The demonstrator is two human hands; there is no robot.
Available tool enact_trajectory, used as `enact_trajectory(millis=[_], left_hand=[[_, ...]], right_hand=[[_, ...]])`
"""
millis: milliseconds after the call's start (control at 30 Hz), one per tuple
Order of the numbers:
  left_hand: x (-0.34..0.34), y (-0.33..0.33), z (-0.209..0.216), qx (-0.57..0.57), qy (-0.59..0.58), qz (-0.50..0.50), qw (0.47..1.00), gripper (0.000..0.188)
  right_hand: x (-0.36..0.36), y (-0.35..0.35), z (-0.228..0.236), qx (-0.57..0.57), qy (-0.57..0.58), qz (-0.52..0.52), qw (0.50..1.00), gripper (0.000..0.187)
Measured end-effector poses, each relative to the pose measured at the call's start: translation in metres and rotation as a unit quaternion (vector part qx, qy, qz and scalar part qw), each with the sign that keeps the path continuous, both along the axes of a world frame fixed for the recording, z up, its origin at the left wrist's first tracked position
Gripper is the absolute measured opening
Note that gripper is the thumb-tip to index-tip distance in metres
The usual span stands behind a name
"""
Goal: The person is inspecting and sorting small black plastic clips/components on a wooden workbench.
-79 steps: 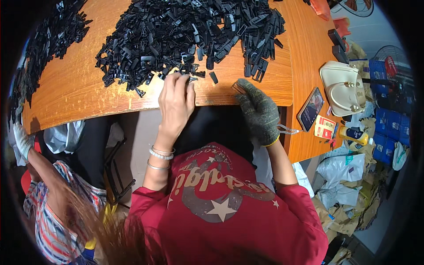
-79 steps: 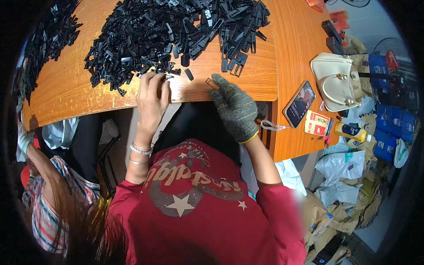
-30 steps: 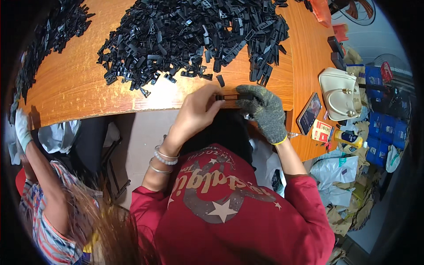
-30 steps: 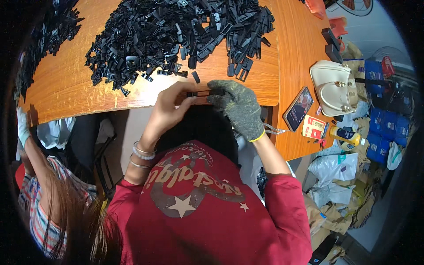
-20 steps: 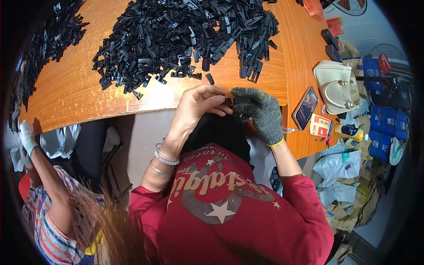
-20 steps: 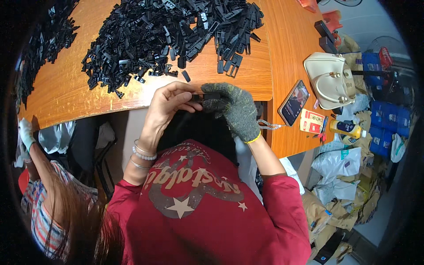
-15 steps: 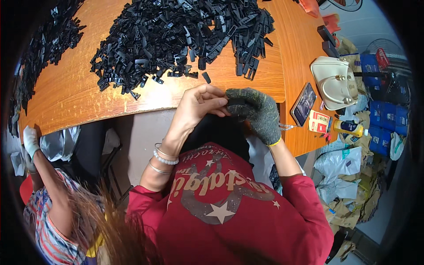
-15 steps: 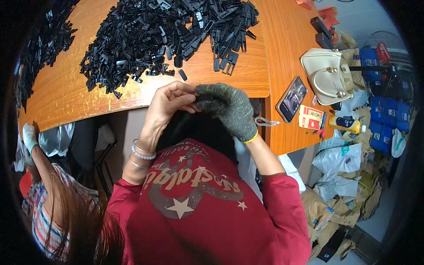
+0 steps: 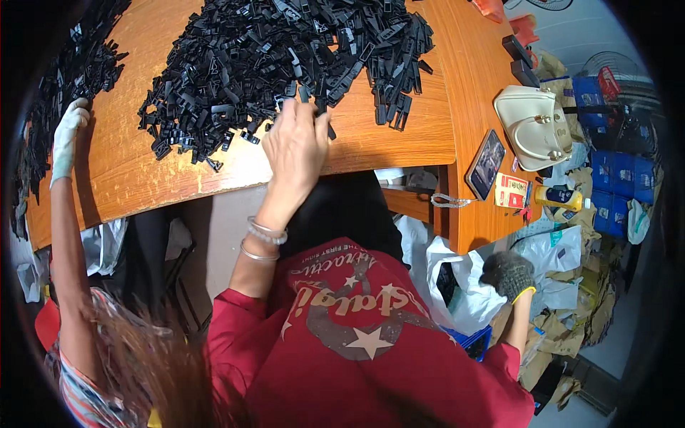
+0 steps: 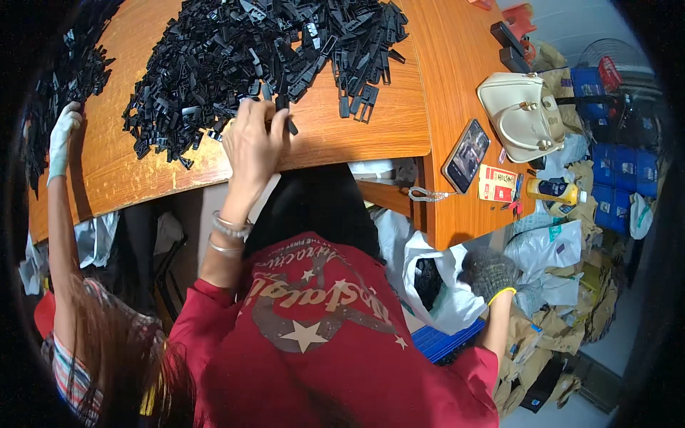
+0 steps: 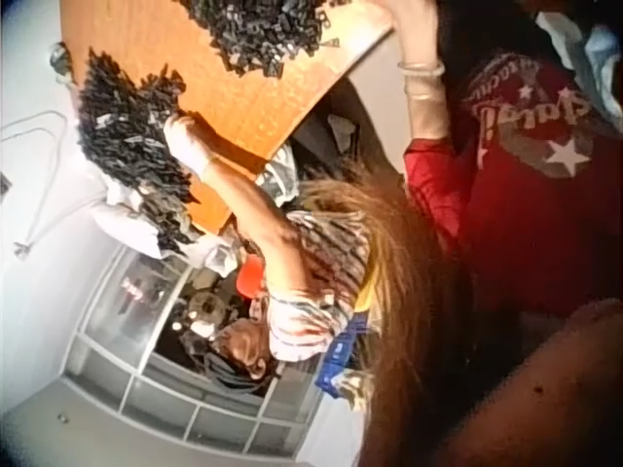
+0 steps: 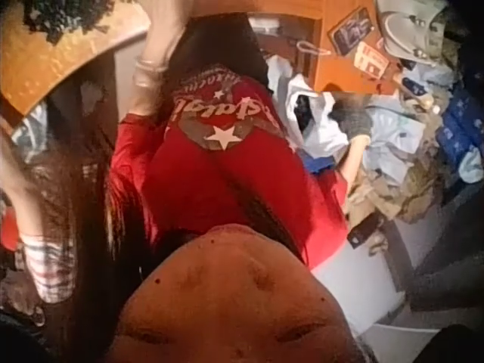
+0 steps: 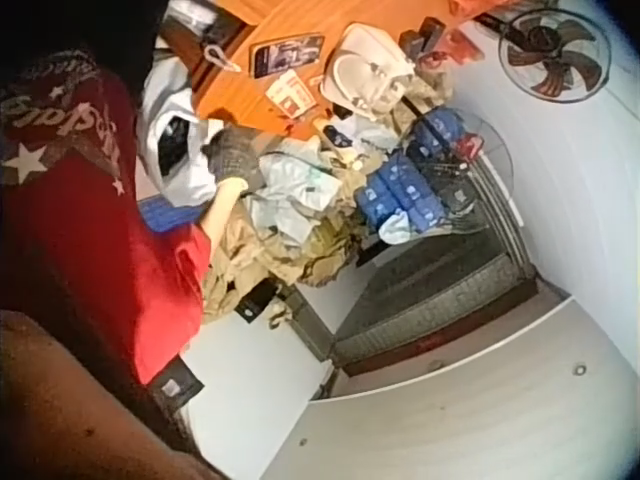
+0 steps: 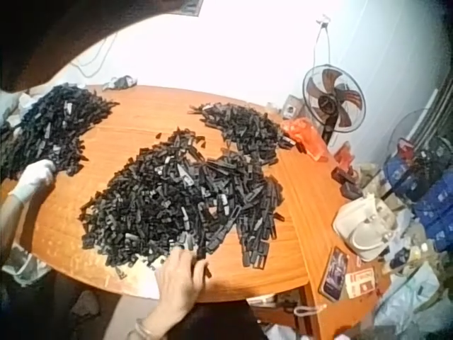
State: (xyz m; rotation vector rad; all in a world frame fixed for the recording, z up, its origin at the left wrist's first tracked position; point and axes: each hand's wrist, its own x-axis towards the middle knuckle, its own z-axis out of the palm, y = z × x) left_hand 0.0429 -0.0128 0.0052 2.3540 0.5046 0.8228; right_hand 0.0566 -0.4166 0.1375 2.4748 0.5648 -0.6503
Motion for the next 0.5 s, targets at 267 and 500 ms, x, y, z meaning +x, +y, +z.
enact_trajectory(millis=[267, 500], left_hand=[[0.010, 0.013, 0.003, 0.017, 0.065, 0.004, 0.998, 0.025], [-0.021, -0.020, -0.007, -0.268, -0.086, -0.175, 0.943, 0.012]], right_hand=[[0.022, 0.071, -0.032, 0.202, 0.066, 0.108, 0.971, 0.028], [0.044, 0.220, -0.078, 0.678, 0.126, -0.021, 0.724, 0.034]])
